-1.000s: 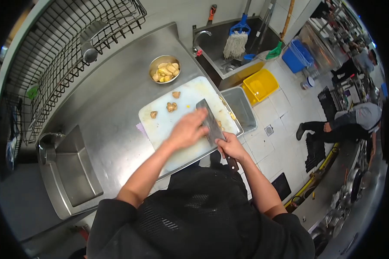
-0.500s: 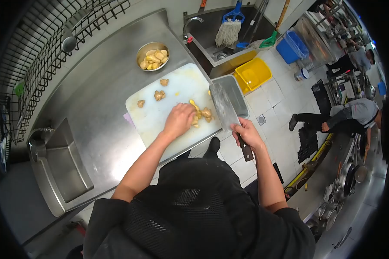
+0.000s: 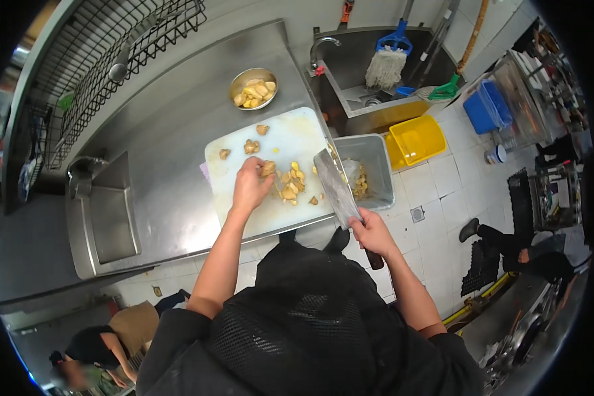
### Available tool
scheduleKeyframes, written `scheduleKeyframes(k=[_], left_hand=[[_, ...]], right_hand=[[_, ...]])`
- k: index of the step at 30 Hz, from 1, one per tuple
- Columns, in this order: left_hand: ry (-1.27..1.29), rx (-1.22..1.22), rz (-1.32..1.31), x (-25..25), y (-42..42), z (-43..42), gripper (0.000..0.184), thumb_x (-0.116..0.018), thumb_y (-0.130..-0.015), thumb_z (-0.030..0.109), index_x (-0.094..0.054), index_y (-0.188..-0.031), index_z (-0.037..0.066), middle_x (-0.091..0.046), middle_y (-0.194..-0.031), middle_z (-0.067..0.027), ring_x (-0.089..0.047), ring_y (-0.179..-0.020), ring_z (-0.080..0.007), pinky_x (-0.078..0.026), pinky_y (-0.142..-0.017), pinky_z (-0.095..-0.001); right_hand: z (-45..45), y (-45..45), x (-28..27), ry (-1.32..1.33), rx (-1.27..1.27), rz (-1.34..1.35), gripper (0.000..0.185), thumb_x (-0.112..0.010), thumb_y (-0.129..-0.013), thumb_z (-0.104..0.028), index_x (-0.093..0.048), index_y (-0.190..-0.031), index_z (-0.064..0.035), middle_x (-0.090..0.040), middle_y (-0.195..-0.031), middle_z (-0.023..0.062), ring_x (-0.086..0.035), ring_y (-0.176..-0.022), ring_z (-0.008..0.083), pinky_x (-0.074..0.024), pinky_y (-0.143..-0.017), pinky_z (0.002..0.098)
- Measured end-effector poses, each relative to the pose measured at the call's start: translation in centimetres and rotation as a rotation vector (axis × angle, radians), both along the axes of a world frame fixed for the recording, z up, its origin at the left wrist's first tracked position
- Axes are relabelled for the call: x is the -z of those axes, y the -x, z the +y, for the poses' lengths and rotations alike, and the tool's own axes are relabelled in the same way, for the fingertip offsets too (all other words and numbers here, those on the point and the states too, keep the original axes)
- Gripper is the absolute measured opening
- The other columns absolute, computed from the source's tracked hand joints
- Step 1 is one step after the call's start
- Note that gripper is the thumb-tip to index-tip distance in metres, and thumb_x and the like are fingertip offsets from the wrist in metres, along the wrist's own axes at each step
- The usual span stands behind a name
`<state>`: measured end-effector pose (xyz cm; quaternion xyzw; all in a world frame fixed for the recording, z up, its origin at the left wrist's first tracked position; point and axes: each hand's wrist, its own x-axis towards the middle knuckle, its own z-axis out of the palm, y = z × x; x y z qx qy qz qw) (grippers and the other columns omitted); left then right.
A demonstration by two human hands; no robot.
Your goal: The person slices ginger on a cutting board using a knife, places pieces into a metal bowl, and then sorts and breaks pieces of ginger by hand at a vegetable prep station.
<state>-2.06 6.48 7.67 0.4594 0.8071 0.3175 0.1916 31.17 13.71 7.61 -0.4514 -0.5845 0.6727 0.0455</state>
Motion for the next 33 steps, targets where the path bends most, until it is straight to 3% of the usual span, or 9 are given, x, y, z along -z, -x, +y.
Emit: scheduleKeyframes(k=[2,3,5,9,12,16,18,23,33], left_hand=[[0.046,-0.072,0.029,0.8,0.0,-2.2,0.039,-0.081,-0.078,0.011,-0.059,-0.109,0.0,-0.065,-0.101,-0.0202,-0.065,-0.091,-0.0367,-0.054,-0.08,-0.0437],[0.075,-0.106,0.045,1.9,-0.2,-3.3,0.041,-0.081,-0.079,0.013,-0.059,-0.11,0.001,-0.065,-0.1,-0.0198,-0.065,-0.091,-0.0361,-0.054,-0.081,-0.0443],[0.174,-0.109,0.031,4.2,-0.1,-4.8,0.048,-0.084,-0.08,0.023,-0.058,-0.115,0.003,-0.064,-0.101,-0.0183,-0.065,-0.092,-0.0351,-0.053,-0.081,-0.0449],[0.112,-0.045,0.055,5.1,-0.5,-6.4,0.051,-0.085,-0.081,0.032,-0.061,-0.115,0.003,-0.063,-0.109,-0.0167,-0.065,-0.097,-0.0304,-0.053,-0.083,-0.0399],[0.0,-0.013,-0.019,5.4,0.3,-7.2,0.046,-0.083,-0.084,0.028,-0.062,-0.116,0.002,-0.062,-0.109,-0.0166,-0.064,-0.097,-0.0314,-0.054,-0.082,-0.0402],[-0.131,0.025,-0.067,6.2,2.5,-8.3,0.038,-0.077,-0.088,0.021,-0.062,-0.117,0.002,-0.061,-0.115,-0.0169,-0.064,-0.104,-0.0325,-0.054,-0.085,-0.0408],[-0.266,0.22,-0.096,7.0,3.5,-8.6,0.033,-0.071,-0.092,0.016,-0.061,-0.119,0.0,-0.06,-0.121,-0.0166,-0.058,-0.115,-0.0358,-0.049,-0.098,-0.0417],[-0.266,0.359,-0.072,7.3,4.3,-8.3,0.03,-0.07,-0.09,0.009,-0.061,-0.118,0.0,-0.06,-0.124,-0.0162,-0.058,-0.116,-0.0357,-0.048,-0.099,-0.0417],[-0.255,0.323,-0.191,7.9,3.6,-7.2,0.028,-0.07,-0.089,0.01,-0.061,-0.113,-0.001,-0.059,-0.12,-0.0163,-0.057,-0.112,-0.0376,-0.048,-0.097,-0.0426]], right_hand=[[0.7,0.3,1.2,-0.472,-0.258,-0.1,0.024,-0.054,-0.098,-0.019,-0.06,-0.105,0.0038,-0.067,-0.072,0.0232,-0.065,-0.063,0.0424,-0.0525,-0.061,0.0498],[0.9,0.5,1.0,-0.471,-0.265,-0.1,0.024,-0.054,-0.098,-0.019,-0.06,-0.105,0.0038,-0.067,-0.072,0.0232,-0.065,-0.063,0.0424,-0.0525,-0.061,0.0498],[1.3,1.3,0.0,-0.587,-0.322,-0.191,0.027,-0.054,-0.097,-0.019,-0.058,-0.106,0.0059,-0.067,-0.085,0.0321,-0.062,-0.081,0.0542,-0.0511,-0.077,0.0582],[-0.3,2.9,-2.6,-0.659,-0.304,-0.399,0.025,-0.054,-0.097,-0.019,-0.057,-0.103,0.0049,-0.068,-0.084,0.0314,-0.065,-0.081,0.0511,-0.0509,-0.075,0.0592],[-1.5,4.0,-2.9,-0.707,-0.347,-0.572,0.022,-0.053,-0.098,-0.018,-0.055,-0.101,0.003,-0.067,-0.08,0.0308,-0.066,-0.079,0.0503,-0.0499,-0.073,0.0609],[-4.0,6.2,-2.0,-0.777,-0.27,-0.445,0.018,-0.052,-0.1,-0.016,-0.052,-0.101,0.0022,-0.066,-0.076,0.0299,-0.065,-0.074,0.0502,-0.0499,-0.068,0.06],[-6.0,8.1,-2.4,-0.759,-0.243,-0.364,0.018,-0.052,-0.101,-0.016,-0.05,-0.098,0.0019,-0.065,-0.074,0.0298,-0.065,-0.074,0.0505,-0.0498,-0.067,0.0594],[-9.0,12.2,0.9,-0.682,-0.306,-0.315,0.017,-0.054,-0.1,-0.014,-0.05,-0.097,0.0018,-0.062,-0.069,0.0296,-0.062,-0.068,0.0511,-0.0478,-0.064,0.0594],[-9.8,16.3,-1.8,-0.687,-0.336,-0.366,0.016,-0.054,-0.096,-0.012,-0.048,-0.092,0.0032,-0.065,-0.069,0.0272,-0.067,-0.069,0.047,-0.0527,-0.064,0.0565]])
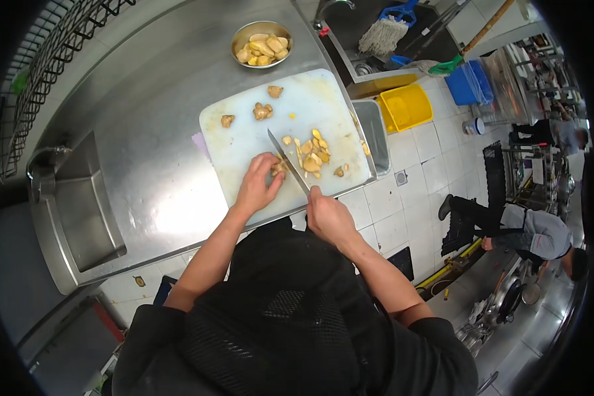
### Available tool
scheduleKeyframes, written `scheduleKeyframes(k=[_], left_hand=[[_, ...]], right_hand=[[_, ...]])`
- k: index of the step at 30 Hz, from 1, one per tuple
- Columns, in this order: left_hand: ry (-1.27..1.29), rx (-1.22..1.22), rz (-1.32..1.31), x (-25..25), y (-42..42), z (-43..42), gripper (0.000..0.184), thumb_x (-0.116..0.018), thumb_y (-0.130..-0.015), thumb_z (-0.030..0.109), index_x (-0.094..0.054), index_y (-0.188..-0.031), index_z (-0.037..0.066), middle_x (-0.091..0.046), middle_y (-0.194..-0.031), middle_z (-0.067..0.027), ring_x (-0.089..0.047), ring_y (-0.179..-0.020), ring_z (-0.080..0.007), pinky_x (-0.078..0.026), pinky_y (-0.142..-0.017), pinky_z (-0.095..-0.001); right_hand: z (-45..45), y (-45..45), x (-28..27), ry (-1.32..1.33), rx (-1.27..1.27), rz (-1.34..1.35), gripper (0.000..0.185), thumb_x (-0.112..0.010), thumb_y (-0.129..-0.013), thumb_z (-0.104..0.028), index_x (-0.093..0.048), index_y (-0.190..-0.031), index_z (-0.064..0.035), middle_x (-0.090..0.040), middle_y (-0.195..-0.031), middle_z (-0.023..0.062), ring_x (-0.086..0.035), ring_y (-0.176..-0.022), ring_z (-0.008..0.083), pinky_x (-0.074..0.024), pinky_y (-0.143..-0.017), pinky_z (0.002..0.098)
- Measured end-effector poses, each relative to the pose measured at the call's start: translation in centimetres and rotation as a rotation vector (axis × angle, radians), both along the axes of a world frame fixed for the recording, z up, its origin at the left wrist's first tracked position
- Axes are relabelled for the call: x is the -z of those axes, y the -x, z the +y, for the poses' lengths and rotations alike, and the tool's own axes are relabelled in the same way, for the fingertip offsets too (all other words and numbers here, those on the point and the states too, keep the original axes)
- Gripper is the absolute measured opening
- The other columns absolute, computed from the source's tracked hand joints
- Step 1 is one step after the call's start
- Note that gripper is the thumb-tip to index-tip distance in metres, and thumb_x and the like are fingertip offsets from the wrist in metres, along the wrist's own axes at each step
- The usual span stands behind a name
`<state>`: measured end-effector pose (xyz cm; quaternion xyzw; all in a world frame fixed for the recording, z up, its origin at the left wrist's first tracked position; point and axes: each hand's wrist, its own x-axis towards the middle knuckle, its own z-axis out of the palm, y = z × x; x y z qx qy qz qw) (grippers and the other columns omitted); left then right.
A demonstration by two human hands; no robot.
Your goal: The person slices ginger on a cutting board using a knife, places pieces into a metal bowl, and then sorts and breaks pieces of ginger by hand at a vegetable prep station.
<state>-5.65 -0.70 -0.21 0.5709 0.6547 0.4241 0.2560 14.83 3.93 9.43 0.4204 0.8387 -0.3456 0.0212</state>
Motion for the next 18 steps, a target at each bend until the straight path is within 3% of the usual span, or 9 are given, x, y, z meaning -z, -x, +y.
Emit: scheduleKeyframes(k=[9,18], left_hand=[[-0.017,0.037,0.077,-0.3,0.0,0.2,0.028,-0.068,-0.09,0.012,-0.061,-0.114,0.001,-0.058,-0.121,-0.0172,-0.055,-0.111,-0.0375,-0.048,-0.096,-0.0439],[-0.064,0.023,0.137,-0.4,-0.1,0.1,0.027,-0.068,-0.09,0.012,-0.062,-0.113,0.0,-0.059,-0.12,-0.0172,-0.056,-0.107,-0.0377,-0.049,-0.094,-0.0439]], right_hand=[[-0.1,-1.8,-2.3,-0.005,0.021,-0.132,0.017,-0.054,-0.095,-0.012,-0.048,-0.092,0.0033,-0.066,-0.069,0.027,-0.066,-0.067,0.0468,-0.0523,-0.063,0.057],[-0.6,-1.5,-2.0,0.072,-0.008,-0.084,0.016,-0.055,-0.095,-0.012,-0.048,-0.096,0.0031,-0.066,-0.069,0.0267,-0.067,-0.07,0.047,-0.053,-0.064,0.0571]])
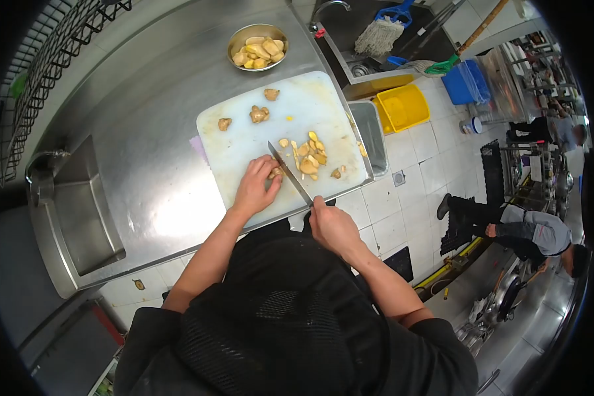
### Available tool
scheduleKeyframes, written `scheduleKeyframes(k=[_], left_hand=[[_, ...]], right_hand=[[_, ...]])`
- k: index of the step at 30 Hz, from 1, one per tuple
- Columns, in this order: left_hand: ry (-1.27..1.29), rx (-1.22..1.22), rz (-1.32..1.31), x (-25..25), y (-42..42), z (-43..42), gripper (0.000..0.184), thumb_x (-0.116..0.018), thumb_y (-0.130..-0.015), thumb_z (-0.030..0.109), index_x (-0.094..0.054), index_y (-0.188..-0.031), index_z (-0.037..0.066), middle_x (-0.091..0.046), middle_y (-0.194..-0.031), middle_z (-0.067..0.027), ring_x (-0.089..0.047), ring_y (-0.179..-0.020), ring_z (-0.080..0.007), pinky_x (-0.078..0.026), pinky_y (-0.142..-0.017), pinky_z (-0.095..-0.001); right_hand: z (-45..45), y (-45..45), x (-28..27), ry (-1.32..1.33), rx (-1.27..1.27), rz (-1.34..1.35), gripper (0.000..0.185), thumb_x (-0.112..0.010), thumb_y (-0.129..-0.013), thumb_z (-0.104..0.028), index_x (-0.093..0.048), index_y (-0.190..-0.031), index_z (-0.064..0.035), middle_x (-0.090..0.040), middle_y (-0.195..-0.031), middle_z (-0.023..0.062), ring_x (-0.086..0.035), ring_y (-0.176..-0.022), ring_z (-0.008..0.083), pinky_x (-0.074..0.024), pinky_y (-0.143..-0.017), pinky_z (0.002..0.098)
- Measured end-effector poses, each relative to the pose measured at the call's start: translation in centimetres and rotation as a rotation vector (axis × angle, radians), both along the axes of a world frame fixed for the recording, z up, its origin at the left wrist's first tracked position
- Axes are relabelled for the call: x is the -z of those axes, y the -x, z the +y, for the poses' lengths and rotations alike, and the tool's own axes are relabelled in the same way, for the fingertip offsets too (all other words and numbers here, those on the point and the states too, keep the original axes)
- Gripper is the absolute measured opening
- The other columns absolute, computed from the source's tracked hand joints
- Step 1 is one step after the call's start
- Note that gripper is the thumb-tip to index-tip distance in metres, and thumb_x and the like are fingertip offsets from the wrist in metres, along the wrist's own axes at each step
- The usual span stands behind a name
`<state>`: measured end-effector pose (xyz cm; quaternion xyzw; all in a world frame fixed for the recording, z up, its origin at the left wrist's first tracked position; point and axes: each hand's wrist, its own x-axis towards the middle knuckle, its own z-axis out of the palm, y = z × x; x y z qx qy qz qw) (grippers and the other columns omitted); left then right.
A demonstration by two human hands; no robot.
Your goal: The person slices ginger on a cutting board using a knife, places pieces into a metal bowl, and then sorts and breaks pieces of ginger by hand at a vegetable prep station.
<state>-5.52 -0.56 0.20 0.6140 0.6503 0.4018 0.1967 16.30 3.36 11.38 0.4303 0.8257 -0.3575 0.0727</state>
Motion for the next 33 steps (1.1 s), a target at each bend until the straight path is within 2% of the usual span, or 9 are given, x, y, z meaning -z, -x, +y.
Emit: scheduleKeyframes(k=[7,9,14,19,22,24,28,31,33], left_hand=[[-0.026,0.028,0.023,0.2,0.2,-0.1,0.028,-0.069,-0.088,0.01,-0.061,-0.112,-0.002,-0.06,-0.119,-0.0191,-0.057,-0.106,-0.0381,-0.049,-0.093,-0.0434],[-0.04,0.034,0.023,0.0,0.2,0.1,0.027,-0.069,-0.088,0.009,-0.061,-0.112,-0.002,-0.06,-0.119,-0.0194,-0.057,-0.106,-0.0386,-0.048,-0.094,-0.0437],[-0.046,0.03,0.028,0.2,0.4,0.0,0.027,-0.07,-0.089,0.01,-0.061,-0.112,-0.001,-0.06,-0.12,-0.0195,-0.056,-0.109,-0.0387,-0.047,-0.096,-0.0442],[-0.125,0.025,0.045,-0.2,0.3,0.2,0.022,-0.072,-0.088,0.009,-0.063,-0.106,0.002,-0.062,-0.113,-0.0167,-0.058,-0.106,-0.0358,-0.047,-0.095,-0.0431],[0.089,-0.06,-0.036,-0.8,0.3,0.2,0.017,-0.073,-0.087,0.008,-0.065,-0.101,0.001,-0.066,-0.098,-0.0129,-0.063,-0.088,-0.028,-0.051,-0.082,-0.0385],[0.274,-0.209,-0.178,-1.4,-0.1,0.6,0.016,-0.071,-0.087,0.005,-0.068,-0.102,0.001,-0.065,-0.084,-0.0099,-0.06,-0.068,-0.0205,-0.05,-0.066,-0.034],[0.144,-0.22,-0.231,-0.7,-0.7,0.7,0.014,-0.069,-0.088,0.004,-0.069,-0.101,0.001,-0.064,-0.081,-0.0103,-0.057,-0.06,-0.0166,-0.048,-0.059,-0.0313],[0.297,-0.272,-0.288,-1.0,-0.6,1.0,0.012,-0.069,-0.088,0.003,-0.071,-0.099,0.002,-0.063,-0.08,-0.0095,-0.057,-0.061,-0.0166,-0.049,-0.061,-0.0312],[0.035,-0.176,-0.177,-0.9,-0.3,1.2,0.012,-0.069,-0.088,0.003,-0.07,-0.099,0.001,-0.064,-0.083,-0.009,-0.057,-0.062,-0.0144,-0.049,-0.06,-0.0293]], right_hand=[[-0.8,-0.6,-0.8,0.041,0.003,-0.018,0.016,-0.052,-0.098,-0.012,-0.049,-0.098,0.0042,-0.064,-0.068,0.0287,-0.064,-0.066,0.0494,-0.0504,-0.062,0.0587],[-0.5,0.5,0.6,0.038,-0.004,0.011,0.017,-0.054,-0.094,-0.011,-0.05,-0.1,0.0052,-0.067,-0.077,0.0302,-0.068,-0.075,0.0488,-0.0525,-0.069,0.0591],[2.8,4.4,6.4,-0.008,0.042,0.076,0.02,-0.052,-0.095,-0.014,-0.052,-0.103,0.0047,-0.068,-0.081,0.0309,-0.068,-0.079,0.049,-0.0529,-0.073,0.0589],[3.5,1.3,4.0,0.004,0.063,-0.007,0.02,-0.052,-0.095,-0.015,-0.053,-0.104,0.0031,-0.069,-0.082,0.0292,-0.068,-0.081,0.0475,-0.0526,-0.075,0.0588],[3.0,0.4,3.3,-0.038,0.103,-0.073,0.02,-0.052,-0.095,-0.015,-0.053,-0.104,0.0026,-0.069,-0.081,0.0287,-0.069,-0.079,0.0469,-0.0531,-0.073,0.0579],[2.5,0.4,3.0,-0.058,0.093,-0.028,0.019,-0.053,-0.097,-0.016,-0.053,-0.102,0.0022,-0.068,-0.077,0.0288,-0.067,-0.075,0.0482,-0.0518,-0.071,0.0586],[1.5,1.3,2.6,-0.052,0.043,-0.029,0.017,-0.053,-0.095,-0.013,-0.053,-0.102,0.0026,-0.069,-0.076,0.0282,-0.068,-0.072,0.0468,-0.0538,-0.067,0.0571],[1.2,1.6,3.1,-0.049,0.053,0.008,0.016,-0.053,-0.095,-0.012,-0.052,-0.1,0.003,-0.069,-0.076,0.0283,-0.068,-0.073,0.0471,-0.0537,-0.067,0.0573],[1.2,1.9,3.1,-0.048,0.052,0.018,0.015,-0.053,-0.094,-0.011,-0.052,-0.1,0.0031,-0.069,-0.076,0.0283,-0.069,-0.073,0.0472,-0.0535,-0.067,0.0576]])
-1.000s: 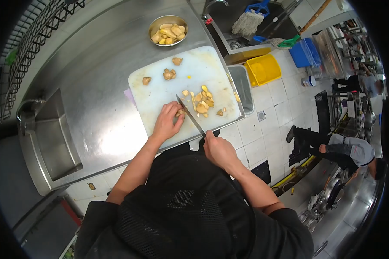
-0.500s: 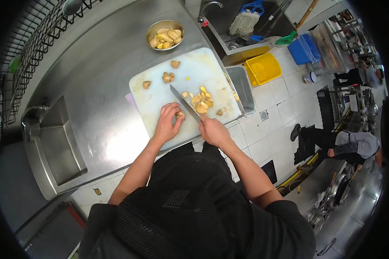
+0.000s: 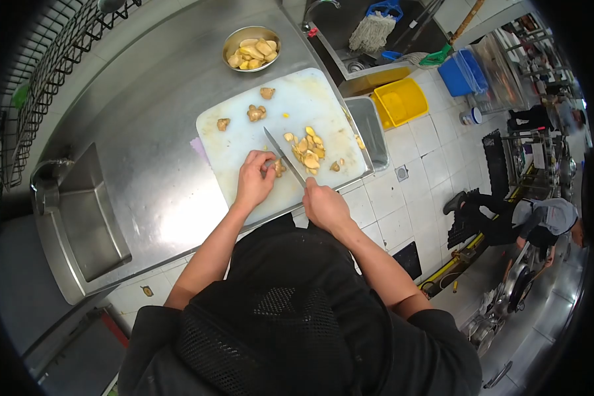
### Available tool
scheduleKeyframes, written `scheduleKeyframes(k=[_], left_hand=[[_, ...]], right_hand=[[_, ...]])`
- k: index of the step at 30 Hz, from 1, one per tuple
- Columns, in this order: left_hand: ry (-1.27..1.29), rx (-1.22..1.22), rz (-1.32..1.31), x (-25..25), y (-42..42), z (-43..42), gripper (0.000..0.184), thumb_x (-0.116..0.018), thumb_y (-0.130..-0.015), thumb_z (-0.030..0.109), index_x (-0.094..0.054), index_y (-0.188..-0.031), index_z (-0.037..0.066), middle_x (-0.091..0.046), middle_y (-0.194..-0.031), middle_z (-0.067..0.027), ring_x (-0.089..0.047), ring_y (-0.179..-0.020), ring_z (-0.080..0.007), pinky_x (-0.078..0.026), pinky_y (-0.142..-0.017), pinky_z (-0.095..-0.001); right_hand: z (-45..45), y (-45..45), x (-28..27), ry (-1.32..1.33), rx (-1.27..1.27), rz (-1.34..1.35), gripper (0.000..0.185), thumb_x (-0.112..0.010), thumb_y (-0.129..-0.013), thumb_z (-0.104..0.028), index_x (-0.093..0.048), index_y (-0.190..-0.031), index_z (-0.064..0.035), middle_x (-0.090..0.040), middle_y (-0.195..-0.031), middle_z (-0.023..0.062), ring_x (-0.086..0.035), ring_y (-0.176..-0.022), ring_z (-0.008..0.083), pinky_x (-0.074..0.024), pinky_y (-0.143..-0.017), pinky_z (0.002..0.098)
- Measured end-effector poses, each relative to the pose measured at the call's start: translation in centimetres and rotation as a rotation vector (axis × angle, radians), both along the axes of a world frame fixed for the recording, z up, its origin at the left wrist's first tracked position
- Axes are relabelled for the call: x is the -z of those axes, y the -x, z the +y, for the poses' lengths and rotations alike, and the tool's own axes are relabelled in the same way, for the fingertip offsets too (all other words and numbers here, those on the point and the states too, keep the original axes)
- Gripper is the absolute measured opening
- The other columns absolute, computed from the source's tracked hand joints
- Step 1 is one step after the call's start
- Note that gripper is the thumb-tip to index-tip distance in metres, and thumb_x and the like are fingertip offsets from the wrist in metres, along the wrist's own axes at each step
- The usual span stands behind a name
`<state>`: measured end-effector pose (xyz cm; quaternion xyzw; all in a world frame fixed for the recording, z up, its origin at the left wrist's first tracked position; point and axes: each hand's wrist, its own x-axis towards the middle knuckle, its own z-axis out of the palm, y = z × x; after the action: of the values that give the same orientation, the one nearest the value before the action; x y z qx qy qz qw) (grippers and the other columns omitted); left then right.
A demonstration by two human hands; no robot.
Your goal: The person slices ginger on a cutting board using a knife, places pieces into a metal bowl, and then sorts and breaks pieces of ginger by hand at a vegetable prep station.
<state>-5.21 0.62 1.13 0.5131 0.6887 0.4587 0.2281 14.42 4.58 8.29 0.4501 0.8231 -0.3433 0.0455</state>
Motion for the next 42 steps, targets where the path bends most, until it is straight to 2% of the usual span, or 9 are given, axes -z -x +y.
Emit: scheduleKeyframes(k=[1,3,6,9,20,22,29,37,42], left_hand=[[0.001,0.001,-0.001,0.3,0.1,-0.1,0.012,-0.069,-0.088,0.003,-0.07,-0.099,0.001,-0.064,-0.083,-0.009,-0.057,-0.062,-0.0144,-0.049,-0.06,-0.0293],[0.026,0.039,-0.132,1.0,0.2,-0.1,0.012,-0.068,-0.091,0.002,-0.068,-0.103,0.001,-0.062,-0.082,-0.0023,-0.053,-0.067,-0.0063,-0.046,-0.06,-0.0235],[0.226,0.011,-0.224,1.6,0.4,-0.2,0.015,-0.07,-0.088,0.002,-0.069,-0.104,0.0,-0.063,-0.088,-0.0061,-0.054,-0.069,-0.0093,-0.049,-0.061,-0.0247],[0.169,-0.032,-0.44,2.2,0.2,0.0,0.015,-0.069,-0.088,0.002,-0.069,-0.103,0.001,-0.062,-0.088,-0.0052,-0.054,-0.069,-0.0081,-0.049,-0.062,-0.0239],[0.192,0.042,-0.317,2.1,0.9,-0.1,0.02,-0.069,-0.086,0.003,-0.065,-0.106,-0.001,-0.063,-0.09,-0.0047,-0.055,-0.069,-0.0099,-0.051,-0.064,-0.0257],[0.192,0.03,-0.308,2.0,0.8,0.0,0.02,-0.069,-0.087,0.003,-0.065,-0.106,0.0,-0.063,-0.09,-0.0049,-0.055,-0.069,-0.0099,-0.051,-0.064,-0.0257],[0.098,0.006,-0.268,1.0,-0.1,-0.2,0.017,-0.067,-0.088,0.002,-0.065,-0.105,0.0,-0.064,-0.099,-0.0062,-0.055,-0.066,-0.0103,-0.05,-0.061,-0.0255],[0.056,-0.048,-0.273,1.6,-0.5,-0.9,0.006,-0.07,-0.089,0.003,-0.067,-0.094,0.0,-0.06,-0.099,-0.0063,-0.054,-0.065,-0.008,-0.047,-0.058,-0.0252],[0.091,0.014,-0.234,1.9,-0.1,-1.0,0.008,-0.072,-0.088,0.004,-0.067,-0.094,0.001,-0.059,-0.097,-0.005,-0.056,-0.071,-0.0094,-0.048,-0.065,-0.0249]], right_hand=[[0.0,0.1,0.0,0.001,0.0,0.01,0.015,-0.053,-0.094,-0.011,-0.051,-0.099,0.0033,-0.069,-0.076,0.0282,-0.069,-0.073,0.0474,-0.0534,-0.067,0.0578],[0.2,0.4,0.1,0.0,-0.008,0.004,0.015,-0.053,-0.094,-0.011,-0.051,-0.099,0.0035,-0.069,-0.076,0.0285,-0.069,-0.074,0.0475,-0.0532,-0.067,0.0579],[0.4,0.6,0.1,0.001,-0.014,0.008,0.015,-0.052,-0.094,-0.01,-0.051,-0.098,0.0041,-0.068,-0.076,0.0297,-0.068,-0.074,0.0482,-0.0527,-0.067,0.0586],[0.3,0.5,-0.7,0.015,0.003,0.047,0.014,-0.052,-0.094,-0.009,-0.051,-0.097,0.0051,-0.067,-0.076,0.0315,-0.067,-0.073,0.0496,-0.052,-0.068,0.0593],[-2.2,-1.1,-3.2,0.125,0.011,-0.017,0.017,-0.052,-0.097,-0.01,-0.049,-0.095,0.0067,-0.064,-0.071,0.0332,-0.064,-0.071,0.0527,-0.0507,-0.069,0.0602],[-2.1,-0.3,-3.2,0.132,-0.021,-0.059,0.016,-0.052,-0.095,-0.008,-0.05,-0.097,0.008,-0.067,-0.077,0.0327,-0.068,-0.078,0.0494,-0.0543,-0.072,0.0577],[1.7,3.3,3.1,0.016,0.002,0.077,0.016,-0.048,-0.095,-0.009,-0.052,-0.101,0.006,-0.067,-0.081,0.0329,-0.068,-0.08,0.0498,-0.0533,-0.072,0.059],[0.3,0.8,-1.1,0.054,-0.02,-0.063,0.014,-0.049,-0.095,-0.009,-0.051,-0.1,0.0046,-0.068,-0.079,0.0318,-0.068,-0.077,0.0495,-0.0531,-0.07,0.0589],[-1.5,-1.2,-2.4,0.037,-0.063,-0.067,0.014,-0.049,-0.097,-0.01,-0.05,-0.099,0.0043,-0.066,-0.073,0.0297,-0.067,-0.072,0.0491,-0.0521,-0.066,0.0591]])
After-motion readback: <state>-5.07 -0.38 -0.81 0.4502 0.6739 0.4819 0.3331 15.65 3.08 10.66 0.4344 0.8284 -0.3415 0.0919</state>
